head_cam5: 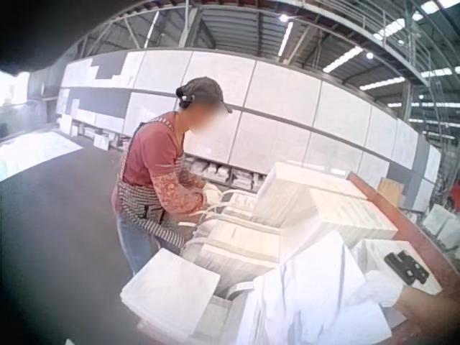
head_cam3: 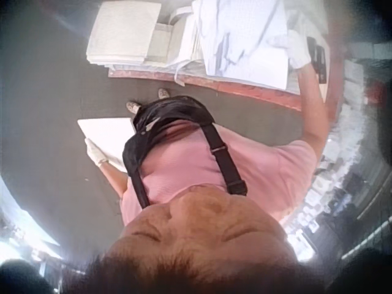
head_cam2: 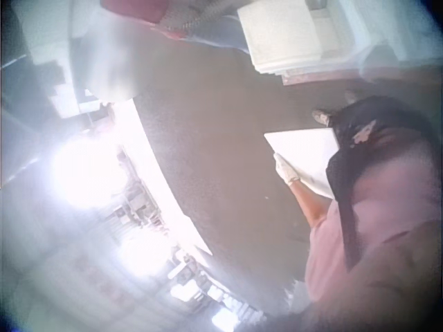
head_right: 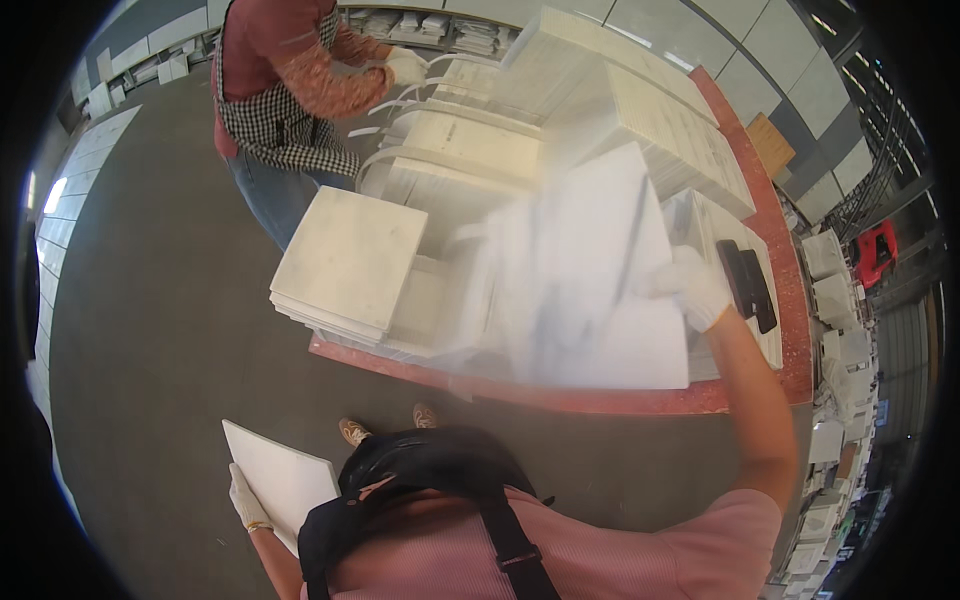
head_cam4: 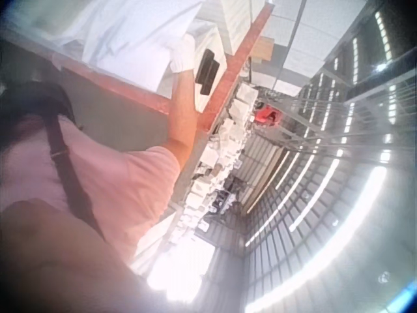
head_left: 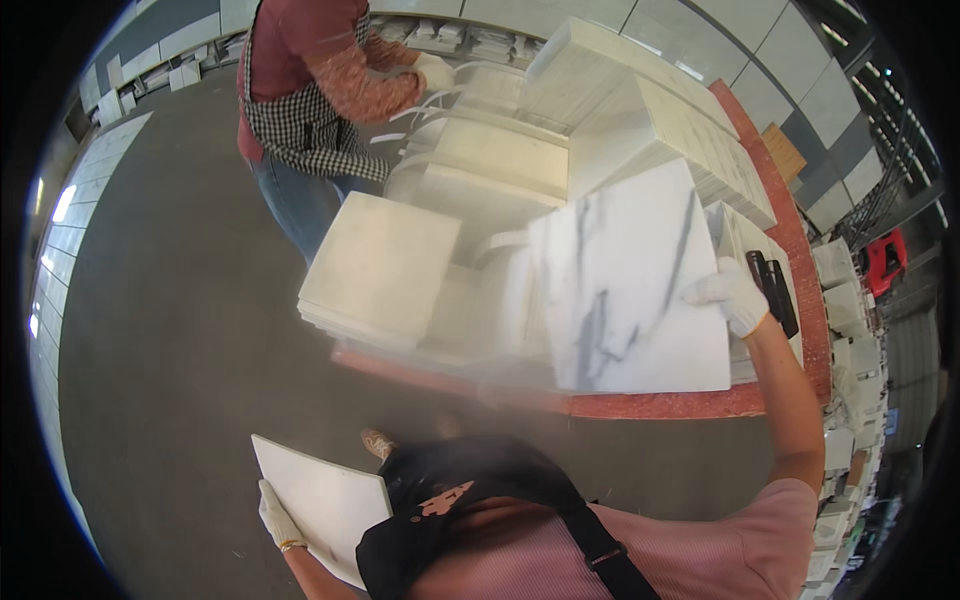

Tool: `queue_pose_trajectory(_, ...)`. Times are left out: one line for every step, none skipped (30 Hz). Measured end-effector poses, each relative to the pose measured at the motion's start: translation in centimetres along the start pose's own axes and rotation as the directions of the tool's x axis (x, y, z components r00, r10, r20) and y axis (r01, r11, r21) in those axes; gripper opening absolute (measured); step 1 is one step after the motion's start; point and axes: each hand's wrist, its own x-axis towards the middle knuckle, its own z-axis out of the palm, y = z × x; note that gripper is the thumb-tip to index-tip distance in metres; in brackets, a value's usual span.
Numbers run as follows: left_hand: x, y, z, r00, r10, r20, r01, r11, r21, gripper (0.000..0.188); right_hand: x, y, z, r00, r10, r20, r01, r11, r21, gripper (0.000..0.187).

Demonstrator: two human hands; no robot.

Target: The person picks up white square tiles from a stack, carries them to a tiled floor area, and places them one by one into empty spots in the grid. The person repeats this cycle multiple times, handling tiles individually and aligning them with existing tiles.

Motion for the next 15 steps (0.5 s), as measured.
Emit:
queue_pose_trajectory(0.1, -0.2, -0.1, 1.000, 0.019, -0.003, -0.019, 0.999, 0.031, 0.065, 0.0, 0.3, 1.8, 0.999, 0.031, -0.035, -0.032, 0.999, -0.031, 0.036)
queue_pose_trajectory(0.4, -0.5, -0.3, 0.999, 0.038, -0.014, -0.037, 0.997, 0.061, 0.065, 0.1, 0.9, 3.6, 0.999, 0.040, -0.010, -0.041, 0.999, -0.030, 0.042)
queue_pose_trajectory(0.6, -0.8, -0.6, 0.998, 0.065, -0.018, -0.064, 0.995, 0.079, 0.065, 0.5, 1.6, 5.4, 0.999, 0.051, 0.018, -0.050, 0.998, -0.040, 0.049)
queue_pose_trajectory(1.2, -1.3, -0.9, 0.998, 0.053, -0.020, -0.052, 0.997, 0.064, 0.066, 0.9, 2.4, 7.0, 0.998, 0.032, 0.062, -0.033, 0.999, 0.023, 0.051)
queue_pose_trajectory(1.5, -1.9, -1.4, 0.998, 0.049, -0.044, -0.046, 0.996, 0.075, 0.066, 1.2, 3.5, 8.5, 0.994, 0.019, 0.107, -0.027, 0.997, 0.077, 0.053)
queue_pose_trajectory(2.1, -2.4, -1.9, 0.998, 0.040, -0.057, -0.036, 0.996, 0.076, 0.066, 1.5, 4.4, 9.9, 0.985, -0.011, 0.174, -0.014, 0.990, 0.139, 0.056)
queue_pose_trajectory(2.6, -3.2, -2.3, 0.997, 0.041, -0.069, -0.037, 0.997, 0.062, 0.066, 2.1, 5.4, 11.3, 0.983, 0.013, 0.185, -0.036, 0.992, 0.123, 0.058)
queue_pose_trajectory(3.1, -4.1, -2.8, 0.996, 0.018, -0.092, -0.014, 0.999, 0.046, 0.066, 2.9, 6.7, 12.9, 0.976, 0.017, 0.216, -0.043, 0.992, 0.115, 0.060)
queue_pose_trajectory(3.8, -5.0, -3.3, 0.994, 0.004, -0.111, -0.003, 1.000, 0.015, 0.066, 3.7, 7.8, 14.4, 0.973, 0.029, 0.228, -0.050, 0.995, 0.089, 0.062)
queue_pose_trajectory(4.4, -6.1, -3.7, 0.995, 0.019, -0.095, -0.022, 0.999, -0.040, 0.066, 4.6, 9.0, 16.0, 0.961, 0.010, 0.278, -0.037, 0.995, 0.090, 0.065)
queue_pose_trajectory(5.0, -7.1, -4.0, 0.988, -0.013, -0.155, 0.007, 0.999, -0.041, 0.066, 5.6, 10.3, 17.5, 0.951, 0.005, 0.310, -0.029, 0.997, 0.073, 0.067)
queue_pose_trajectory(5.6, -8.3, -4.8, 0.984, -0.021, -0.180, 0.010, 0.998, -0.063, 0.066, 6.4, 11.4, 19.3, 0.953, 0.044, 0.301, -0.048, 0.999, 0.006, 0.070)
queue_pose_trajectory(6.1, -9.3, -5.2, 0.980, -0.020, -0.196, 0.001, 0.995, -0.095, 0.066, 7.4, 12.0, 20.2, 0.923, -0.020, 0.384, -0.017, 0.996, 0.092, 0.065)
queue_pose_trajectory(6.4, -10.4, -5.6, 0.974, -0.023, -0.227, 0.003, 0.996, -0.085, 0.066, 8.2, 12.7, 21.1, 0.906, -0.040, 0.422, -0.017, 0.991, 0.131, 0.060)
queue_pose_trajectory(6.9, -11.4, -6.2, 0.968, -0.016, -0.249, -0.006, 0.996, -0.088, 0.067, 8.9, 13.5, 22.2, 0.888, -0.065, 0.456, -0.016, 0.985, 0.171, 0.055)
